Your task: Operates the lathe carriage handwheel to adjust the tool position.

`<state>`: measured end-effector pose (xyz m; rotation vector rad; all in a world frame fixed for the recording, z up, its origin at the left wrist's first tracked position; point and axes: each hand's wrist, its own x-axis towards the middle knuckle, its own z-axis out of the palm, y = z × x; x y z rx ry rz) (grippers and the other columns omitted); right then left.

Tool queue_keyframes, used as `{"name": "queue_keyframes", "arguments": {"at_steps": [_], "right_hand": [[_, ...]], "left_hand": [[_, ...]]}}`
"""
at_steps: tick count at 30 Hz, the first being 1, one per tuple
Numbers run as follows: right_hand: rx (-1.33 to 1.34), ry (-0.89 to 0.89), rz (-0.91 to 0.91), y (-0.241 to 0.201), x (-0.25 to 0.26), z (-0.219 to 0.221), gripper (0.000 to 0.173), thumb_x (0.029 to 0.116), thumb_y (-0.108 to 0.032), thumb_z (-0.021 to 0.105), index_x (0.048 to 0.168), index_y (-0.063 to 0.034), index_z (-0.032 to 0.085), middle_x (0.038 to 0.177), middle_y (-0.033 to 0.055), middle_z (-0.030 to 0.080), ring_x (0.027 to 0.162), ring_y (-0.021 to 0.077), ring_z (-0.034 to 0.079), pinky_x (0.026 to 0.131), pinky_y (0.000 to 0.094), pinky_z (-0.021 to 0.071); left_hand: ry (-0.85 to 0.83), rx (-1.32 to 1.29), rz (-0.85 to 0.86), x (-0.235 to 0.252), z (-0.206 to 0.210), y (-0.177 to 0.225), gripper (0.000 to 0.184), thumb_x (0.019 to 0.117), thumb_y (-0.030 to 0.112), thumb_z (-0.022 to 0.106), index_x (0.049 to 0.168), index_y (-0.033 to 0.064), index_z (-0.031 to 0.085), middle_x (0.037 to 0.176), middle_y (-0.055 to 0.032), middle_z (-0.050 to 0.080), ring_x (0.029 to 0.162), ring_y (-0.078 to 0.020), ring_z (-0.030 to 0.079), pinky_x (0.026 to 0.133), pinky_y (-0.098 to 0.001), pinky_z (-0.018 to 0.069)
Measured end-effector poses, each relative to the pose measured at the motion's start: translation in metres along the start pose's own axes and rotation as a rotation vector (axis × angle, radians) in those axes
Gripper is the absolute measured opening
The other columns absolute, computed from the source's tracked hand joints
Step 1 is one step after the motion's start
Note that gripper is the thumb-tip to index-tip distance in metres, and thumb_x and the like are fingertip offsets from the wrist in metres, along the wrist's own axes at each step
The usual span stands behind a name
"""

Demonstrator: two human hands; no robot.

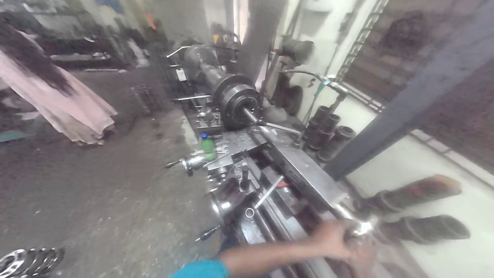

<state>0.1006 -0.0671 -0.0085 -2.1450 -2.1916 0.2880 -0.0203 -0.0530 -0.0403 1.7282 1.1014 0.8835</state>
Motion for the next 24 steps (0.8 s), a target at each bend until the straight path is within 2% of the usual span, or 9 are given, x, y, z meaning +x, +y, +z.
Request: {"name": "queue_keyframes", "arguments": {"at_steps": [5, 8, 9, 11, 12, 13, 15, 18, 24], "right_hand": [[0.023, -0.041, -0.004, -0.020, -0.015, -0.020, 0.060, 0.0925, -0.025, 0.063, 0.133, 0.0178, 0.055, 0.138, 0.0347, 0.057, 0.135, 0.0462, 0.050, 0.116, 0.0533, 0.0270], [0.123, 0.460, -0.175, 0.007, -0.005, 0.041, 0.066, 0.0757, -0.039, 0.066, 0.105, 0.0212, 0.067, 0.105, 0.0383, 0.068, 0.105, 0.0547, 0.064, 0.101, 0.0632, 0.0398], [0.101, 0.268, -0.125, 0.004, -0.010, 0.027, 0.067, 0.0844, -0.038, 0.064, 0.118, 0.0208, 0.062, 0.120, 0.0375, 0.065, 0.119, 0.0525, 0.059, 0.107, 0.0603, 0.0360], [0.108, 0.242, -0.108, 0.019, -0.003, 0.048, 0.071, 0.0849, -0.041, 0.064, 0.123, 0.0179, 0.061, 0.127, 0.0359, 0.062, 0.125, 0.0508, 0.056, 0.110, 0.0608, 0.0340], [0.087, 0.368, -0.165, 0.034, 0.004, 0.074, 0.072, 0.0846, -0.049, 0.061, 0.118, 0.0149, 0.065, 0.120, 0.0341, 0.066, 0.118, 0.0503, 0.060, 0.106, 0.0627, 0.0371], [0.149, 0.706, -0.248, 0.049, 0.022, 0.113, 0.071, 0.0730, -0.054, 0.061, 0.096, 0.0121, 0.072, 0.098, 0.0322, 0.071, 0.097, 0.0510, 0.067, 0.093, 0.0665, 0.0432], [0.163, 0.346, -0.147, 0.044, 0.007, 0.090, 0.067, 0.0834, -0.047, 0.065, 0.116, 0.0116, 0.067, 0.120, 0.0317, 0.067, 0.118, 0.0503, 0.060, 0.105, 0.0660, 0.0376], [0.243, 0.430, -0.087, 0.044, 0.008, 0.107, 0.065, 0.0750, -0.045, 0.062, 0.107, 0.0112, 0.070, 0.113, 0.0311, 0.069, 0.113, 0.0502, 0.063, 0.102, 0.0646, 0.0409], [0.325, 0.286, -0.043, 0.030, -0.006, 0.082, 0.077, 0.0930, -0.060, 0.043, 0.110, 0.0094, 0.071, 0.110, 0.0301, 0.071, 0.110, 0.0490, 0.066, 0.101, 0.0647, 0.0431]], "left_hand": [[0.003, -0.004, 0.018, -0.005, -0.004, -0.002, 0.050, 0.0987, 0.023, 0.064, 0.144, 0.0039, 0.055, 0.129, -0.0188, 0.067, 0.120, -0.0306, 0.065, 0.107, -0.0499, 0.0503], [0.012, -0.013, 0.052, -0.008, -0.002, -0.007, 0.051, 0.0984, 0.022, 0.064, 0.144, 0.0034, 0.054, 0.132, -0.0185, 0.066, 0.122, -0.0294, 0.064, 0.109, -0.0483, 0.0492], [0.015, -0.018, 0.059, -0.010, -0.002, -0.007, 0.051, 0.0984, 0.022, 0.065, 0.145, 0.0034, 0.054, 0.132, -0.0186, 0.066, 0.123, -0.0292, 0.064, 0.110, -0.0479, 0.0490], [0.027, -0.033, 0.074, -0.012, -0.003, -0.005, 0.050, 0.0985, 0.021, 0.065, 0.144, 0.0031, 0.054, 0.133, -0.0189, 0.065, 0.122, -0.0292, 0.064, 0.109, -0.0474, 0.0493], [0.034, -0.043, 0.085, -0.012, -0.004, -0.005, 0.050, 0.0984, 0.020, 0.065, 0.144, 0.0027, 0.055, 0.133, -0.0192, 0.065, 0.122, -0.0294, 0.064, 0.109, -0.0474, 0.0494], [0.046, -0.051, 0.098, -0.012, -0.005, -0.005, 0.049, 0.0984, 0.019, 0.065, 0.143, 0.0026, 0.056, 0.132, -0.0190, 0.066, 0.120, -0.0290, 0.065, 0.108, -0.0470, 0.0501], [0.078, -0.072, 0.124, -0.013, -0.007, -0.009, 0.044, 0.0991, 0.018, 0.065, 0.140, 0.0021, 0.059, 0.128, -0.0187, 0.068, 0.117, -0.0281, 0.067, 0.107, -0.0462, 0.0514], [0.082, -0.082, 0.095, -0.015, -0.008, -0.018, 0.040, 0.1027, 0.021, 0.059, 0.138, 0.0036, 0.060, 0.127, -0.0174, 0.068, 0.116, -0.0269, 0.067, 0.106, -0.0460, 0.0517], [0.047, -0.057, 0.016, -0.021, -0.003, -0.051, 0.040, 0.1070, 0.026, 0.050, 0.136, 0.0013, 0.060, 0.127, -0.0194, 0.067, 0.118, -0.0289, 0.066, 0.108, -0.0469, 0.0493]]}}
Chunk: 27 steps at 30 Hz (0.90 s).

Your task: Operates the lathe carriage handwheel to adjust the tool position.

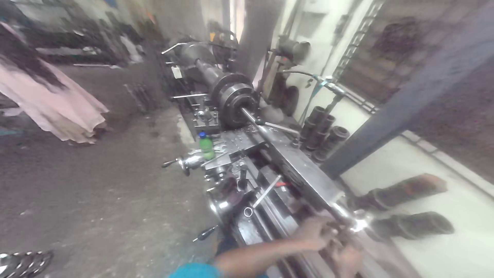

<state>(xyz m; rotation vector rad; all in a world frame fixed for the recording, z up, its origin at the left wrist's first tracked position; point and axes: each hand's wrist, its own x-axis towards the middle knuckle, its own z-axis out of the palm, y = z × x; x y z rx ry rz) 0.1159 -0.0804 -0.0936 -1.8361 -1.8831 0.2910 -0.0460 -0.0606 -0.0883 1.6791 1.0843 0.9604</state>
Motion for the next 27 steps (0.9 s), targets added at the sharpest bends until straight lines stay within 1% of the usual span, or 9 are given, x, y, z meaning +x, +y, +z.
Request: {"name": "queue_keyframes", "arguments": {"at_steps": [2, 3, 7, 9, 12, 16, 19, 23, 27], "right_hand": [[0.029, 0.220, -0.046, 0.027, 0.002, 0.034, 0.077, 0.0894, -0.063, 0.038, 0.092, 0.0059, 0.072, 0.088, 0.0276, 0.071, 0.088, 0.0484, 0.068, 0.085, 0.0695, 0.0456], [0.024, 0.243, -0.048, 0.034, 0.003, 0.041, 0.079, 0.0910, -0.065, 0.034, 0.089, 0.0042, 0.072, 0.083, 0.0260, 0.070, 0.083, 0.0470, 0.068, 0.080, 0.0693, 0.0465], [0.041, 0.134, 0.026, 0.026, 0.001, 0.025, 0.076, 0.0968, -0.061, 0.028, 0.082, 0.0009, 0.070, 0.070, 0.0220, 0.067, 0.069, 0.0427, 0.069, 0.064, 0.0666, 0.0482], [0.093, 0.073, 0.062, 0.019, 0.003, 0.015, 0.077, 0.0975, -0.062, 0.026, 0.082, -0.0006, 0.070, 0.070, 0.0199, 0.067, 0.069, 0.0398, 0.069, 0.064, 0.0647, 0.0490], [0.236, -0.011, 0.099, 0.025, 0.008, 0.011, 0.079, 0.1012, -0.064, 0.021, 0.086, -0.0074, 0.074, 0.073, 0.0109, 0.069, 0.070, 0.0262, 0.067, 0.066, 0.0570, 0.0521], [0.360, -0.059, 0.214, 0.021, 0.015, 0.001, 0.079, 0.1026, -0.064, 0.020, 0.079, -0.0052, 0.068, 0.067, 0.0079, 0.064, 0.063, 0.0197, 0.062, 0.061, 0.0504, 0.0513], [0.453, -0.092, 0.256, 0.016, 0.020, -0.008, 0.079, 0.1041, -0.064, 0.019, 0.083, -0.0051, 0.068, 0.067, 0.0056, 0.063, 0.061, 0.0147, 0.061, 0.060, 0.0431, 0.0534], [0.588, -0.128, 0.297, 0.008, 0.027, -0.019, 0.077, 0.1068, -0.059, 0.017, 0.088, -0.0037, 0.067, 0.067, 0.0024, 0.064, 0.058, 0.0098, 0.061, 0.057, 0.0349, 0.0553], [0.757, -0.209, 0.437, 0.004, 0.034, -0.025, 0.088, 0.1045, -0.066, 0.011, 0.102, 0.0010, 0.067, 0.075, 0.0108, 0.073, 0.060, 0.0180, 0.069, 0.057, 0.0392, 0.0602]], "left_hand": [[-0.022, -0.001, 0.000, -0.002, 0.002, -0.012, 0.041, 0.1081, 0.028, 0.047, 0.138, 0.0020, 0.059, 0.128, -0.0194, 0.066, 0.119, -0.0289, 0.064, 0.109, -0.0467, 0.0481], [-0.035, -0.002, 0.002, -0.003, 0.002, -0.017, 0.042, 0.1082, 0.029, 0.047, 0.139, 0.0022, 0.059, 0.130, -0.0196, 0.065, 0.121, -0.0291, 0.063, 0.110, -0.0470, 0.0472], [-0.124, -0.015, 0.014, -0.004, 0.010, -0.036, 0.048, 0.1067, 0.030, 0.052, 0.146, 0.0026, 0.053, 0.142, -0.0199, 0.059, 0.132, -0.0302, 0.057, 0.115, -0.0481, 0.0427], [-0.178, -0.017, 0.024, -0.003, 0.013, -0.042, 0.051, 0.1060, 0.031, 0.054, 0.149, 0.0041, 0.049, 0.148, -0.0187, 0.054, 0.137, -0.0296, 0.053, 0.118, -0.0479, 0.0402], [-0.216, -0.023, 0.012, -0.004, 0.016, -0.044, 0.055, 0.1069, 0.031, 0.053, 0.155, 0.0060, 0.042, 0.155, -0.0186, 0.047, 0.142, -0.0306, 0.048, 0.120, -0.0489, 0.0371], [-0.230, -0.020, 0.010, -0.002, 0.018, -0.046, 0.053, 0.1089, 0.028, 0.047, 0.156, 0.0063, 0.040, 0.158, -0.0186, 0.044, 0.146, -0.0309, 0.043, 0.123, -0.0495, 0.0327], [-0.249, -0.017, 0.011, 0.001, 0.018, -0.050, 0.053, 0.1096, 0.030, 0.046, 0.156, 0.0058, 0.041, 0.159, -0.0180, 0.043, 0.147, -0.0300, 0.042, 0.123, -0.0485, 0.0316], [-0.269, -0.021, 0.009, 0.006, 0.020, -0.054, 0.054, 0.1096, 0.031, 0.046, 0.156, 0.0053, 0.040, 0.161, -0.0173, 0.040, 0.149, -0.0289, 0.039, 0.125, -0.0481, 0.0294], [-0.279, -0.016, 0.060, 0.010, 0.024, -0.062, 0.053, 0.1100, 0.032, 0.045, 0.153, 0.0015, 0.044, 0.160, -0.0198, 0.041, 0.149, -0.0301, 0.040, 0.125, -0.0476, 0.0288]]}}
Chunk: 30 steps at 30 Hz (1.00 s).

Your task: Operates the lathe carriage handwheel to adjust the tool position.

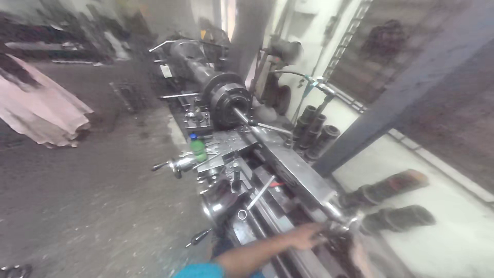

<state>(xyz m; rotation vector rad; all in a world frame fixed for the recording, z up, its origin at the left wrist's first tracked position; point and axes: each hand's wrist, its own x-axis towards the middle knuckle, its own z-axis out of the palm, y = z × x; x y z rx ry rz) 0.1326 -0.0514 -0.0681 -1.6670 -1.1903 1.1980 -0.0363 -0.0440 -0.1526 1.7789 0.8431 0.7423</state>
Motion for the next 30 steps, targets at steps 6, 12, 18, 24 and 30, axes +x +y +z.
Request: {"name": "queue_keyframes", "arguments": {"at_steps": [6, 12, 18, 24, 30], "right_hand": [[-0.083, 0.044, 0.117, -0.010, 0.002, -0.002, 0.096, 0.0997, -0.074, 0.006, 0.104, 0.0005, 0.067, 0.069, 0.0125, 0.069, 0.055, 0.0208, 0.065, 0.051, 0.0413, 0.0566], [-0.375, 0.197, -0.095, -0.046, -0.015, -0.007, 0.049, 0.1083, -0.043, 0.043, 0.121, -0.0007, 0.066, 0.090, 0.0150, 0.072, 0.076, 0.0236, 0.070, 0.074, 0.0505, 0.0581], [-0.674, 0.221, -0.598, -0.021, -0.028, -0.015, 0.091, 0.0820, -0.026, 0.068, 0.160, -0.0021, 0.029, 0.156, 0.0275, 0.041, 0.132, 0.0442, 0.054, 0.103, 0.0627, 0.0467], [-0.967, 0.209, -0.761, -0.003, -0.030, -0.016, 0.104, 0.0748, -0.038, 0.069, 0.160, 0.0029, 0.025, 0.166, 0.0267, 0.023, 0.148, 0.0479, 0.034, 0.115, 0.0632, 0.0353], [-1.020, 0.357, -0.789, -0.011, -0.016, -0.011, 0.094, 0.0773, -0.022, 0.073, 0.160, -0.0051, 0.032, 0.163, 0.0187, 0.036, 0.134, 0.0467, 0.053, 0.093, 0.0654, 0.0511]], "left_hand": [[0.031, 0.002, 0.094, 0.007, -0.001, 0.004, 0.047, 0.1090, 0.027, 0.047, 0.145, -0.0039, 0.051, 0.145, -0.0234, 0.055, 0.137, -0.0330, 0.053, 0.119, -0.0485, 0.0374], [0.082, 0.044, 0.042, 0.007, -0.003, 0.024, 0.043, 0.1087, 0.027, 0.048, 0.135, -0.0038, 0.059, 0.132, -0.0230, 0.064, 0.126, -0.0336, 0.060, 0.113, -0.0506, 0.0440], [0.151, -0.020, -0.042, 0.008, -0.001, 0.047, 0.041, 0.1088, 0.030, 0.049, 0.127, -0.0037, 0.064, 0.124, -0.0229, 0.067, 0.121, -0.0334, 0.063, 0.109, -0.0506, 0.0471], [0.180, 0.020, -0.135, 0.013, -0.003, 0.069, 0.044, 0.1086, 0.037, 0.045, 0.114, 0.0003, 0.069, 0.109, -0.0186, 0.071, 0.108, -0.0313, 0.069, 0.099, -0.0527, 0.0532], [0.168, 0.044, -0.242, 0.018, -0.011, 0.090, 0.053, 0.1073, 0.047, 0.044, 0.105, 0.0010, 0.071, 0.098, -0.0174, 0.072, 0.098, -0.0318, 0.070, 0.089, -0.0544, 0.0550]]}}
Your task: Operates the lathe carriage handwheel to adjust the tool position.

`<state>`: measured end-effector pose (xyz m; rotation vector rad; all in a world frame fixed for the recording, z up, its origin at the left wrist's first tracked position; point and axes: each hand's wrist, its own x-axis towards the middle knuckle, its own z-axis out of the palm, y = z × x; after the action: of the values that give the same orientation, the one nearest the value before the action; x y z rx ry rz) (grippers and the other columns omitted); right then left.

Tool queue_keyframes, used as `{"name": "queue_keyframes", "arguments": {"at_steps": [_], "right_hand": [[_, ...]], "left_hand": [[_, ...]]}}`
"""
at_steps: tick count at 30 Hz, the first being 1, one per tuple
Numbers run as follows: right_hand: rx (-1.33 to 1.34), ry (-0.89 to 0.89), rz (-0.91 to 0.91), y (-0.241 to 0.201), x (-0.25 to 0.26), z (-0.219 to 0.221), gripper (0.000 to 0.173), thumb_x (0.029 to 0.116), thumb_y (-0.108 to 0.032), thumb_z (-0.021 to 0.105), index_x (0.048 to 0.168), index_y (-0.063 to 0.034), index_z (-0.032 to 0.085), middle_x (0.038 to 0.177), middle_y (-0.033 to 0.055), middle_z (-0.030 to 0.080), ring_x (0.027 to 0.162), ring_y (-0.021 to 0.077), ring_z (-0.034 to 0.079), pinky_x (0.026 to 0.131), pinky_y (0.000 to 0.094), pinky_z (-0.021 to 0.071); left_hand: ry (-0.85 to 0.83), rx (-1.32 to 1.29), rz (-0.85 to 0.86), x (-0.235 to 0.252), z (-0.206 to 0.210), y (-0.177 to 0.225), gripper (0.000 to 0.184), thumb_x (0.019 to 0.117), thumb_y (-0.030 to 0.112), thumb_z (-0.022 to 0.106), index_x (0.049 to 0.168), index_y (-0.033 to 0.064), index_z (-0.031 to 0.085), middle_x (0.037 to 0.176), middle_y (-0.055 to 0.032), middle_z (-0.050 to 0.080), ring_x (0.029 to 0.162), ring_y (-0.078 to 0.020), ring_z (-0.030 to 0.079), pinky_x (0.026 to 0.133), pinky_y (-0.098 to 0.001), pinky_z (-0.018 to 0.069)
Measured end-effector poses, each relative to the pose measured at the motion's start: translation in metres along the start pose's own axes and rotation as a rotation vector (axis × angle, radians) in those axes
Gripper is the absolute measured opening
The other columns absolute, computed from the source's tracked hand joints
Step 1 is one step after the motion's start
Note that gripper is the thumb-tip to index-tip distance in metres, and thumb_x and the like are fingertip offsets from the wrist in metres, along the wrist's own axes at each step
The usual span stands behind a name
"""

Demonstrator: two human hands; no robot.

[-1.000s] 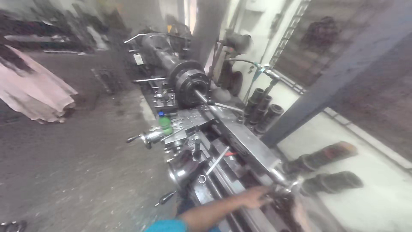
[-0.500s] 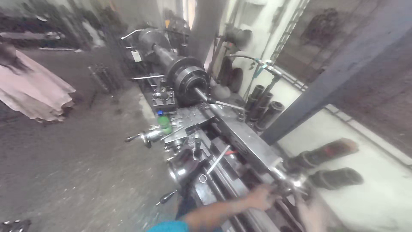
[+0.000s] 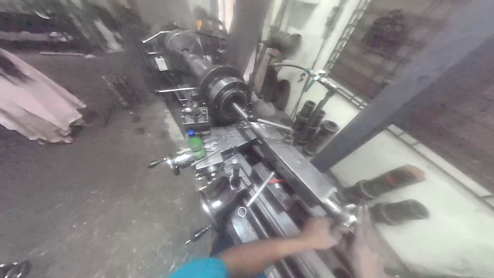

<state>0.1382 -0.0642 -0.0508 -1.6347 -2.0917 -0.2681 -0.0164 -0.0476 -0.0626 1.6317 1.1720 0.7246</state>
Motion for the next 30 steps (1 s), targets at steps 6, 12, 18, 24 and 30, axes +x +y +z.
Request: {"name": "queue_keyframes", "arguments": {"at_steps": [6, 12, 18, 24, 30], "right_hand": [[-0.060, -0.026, 0.109, 0.005, 0.013, -0.001, 0.097, 0.0754, -0.009, 0.079, 0.161, -0.0182, 0.035, 0.154, 0.0149, 0.051, 0.090, 0.0485, 0.071, 0.058, 0.0690, 0.0515], [-0.092, -0.108, 0.172, 0.002, 0.028, -0.010, 0.094, 0.0764, -0.006, 0.078, 0.160, -0.0204, 0.036, 0.139, 0.0206, 0.062, 0.077, 0.0495, 0.071, 0.054, 0.0714, 0.0502], [-0.081, -0.298, 0.237, 0.014, 0.055, -0.023, 0.098, 0.0718, -0.010, 0.084, 0.158, -0.0208, 0.038, 0.120, 0.0261, 0.069, 0.088, 0.0533, 0.069, 0.067, 0.0744, 0.0516], [-0.064, -0.458, 0.278, 0.035, 0.078, -0.024, 0.088, 0.0744, -0.015, 0.081, 0.153, -0.0269, 0.045, 0.101, 0.0286, 0.071, 0.088, 0.0544, 0.068, 0.068, 0.0750, 0.0488], [-0.016, -0.539, 0.276, 0.047, 0.089, -0.024, 0.088, 0.0719, -0.013, 0.083, 0.152, -0.0243, 0.048, 0.106, 0.0297, 0.070, 0.094, 0.0564, 0.066, 0.072, 0.0768, 0.0477]], "left_hand": [[-0.011, 0.042, -0.090, 0.007, -0.005, 0.016, 0.061, 0.1055, 0.056, 0.042, 0.099, 0.0024, 0.071, 0.095, -0.0165, 0.072, 0.096, -0.0319, 0.070, 0.086, -0.0555, 0.0551], [0.020, -0.043, -0.055, 0.012, -0.005, 0.013, 0.057, 0.1052, 0.052, 0.047, 0.099, 0.0007, 0.071, 0.091, -0.0171, 0.070, 0.090, -0.0315, 0.069, 0.084, -0.0549, 0.0549], [0.138, -0.078, 0.198, 0.003, 0.008, -0.016, 0.042, 0.1043, 0.036, 0.056, 0.106, -0.0033, 0.071, 0.106, -0.0198, 0.069, 0.103, -0.0303, 0.066, 0.097, -0.0454, 0.0528], [0.143, -0.094, 0.205, 0.003, 0.015, -0.033, 0.039, 0.1002, 0.034, 0.063, 0.117, -0.0006, 0.069, 0.128, -0.0213, 0.060, 0.115, -0.0303, 0.063, 0.102, -0.0440, 0.0521], [0.084, -0.133, 0.205, 0.001, 0.016, -0.045, 0.043, 0.1015, 0.034, 0.062, 0.124, -0.0022, 0.066, 0.139, -0.0239, 0.055, 0.124, -0.0328, 0.059, 0.107, -0.0453, 0.0491]]}}
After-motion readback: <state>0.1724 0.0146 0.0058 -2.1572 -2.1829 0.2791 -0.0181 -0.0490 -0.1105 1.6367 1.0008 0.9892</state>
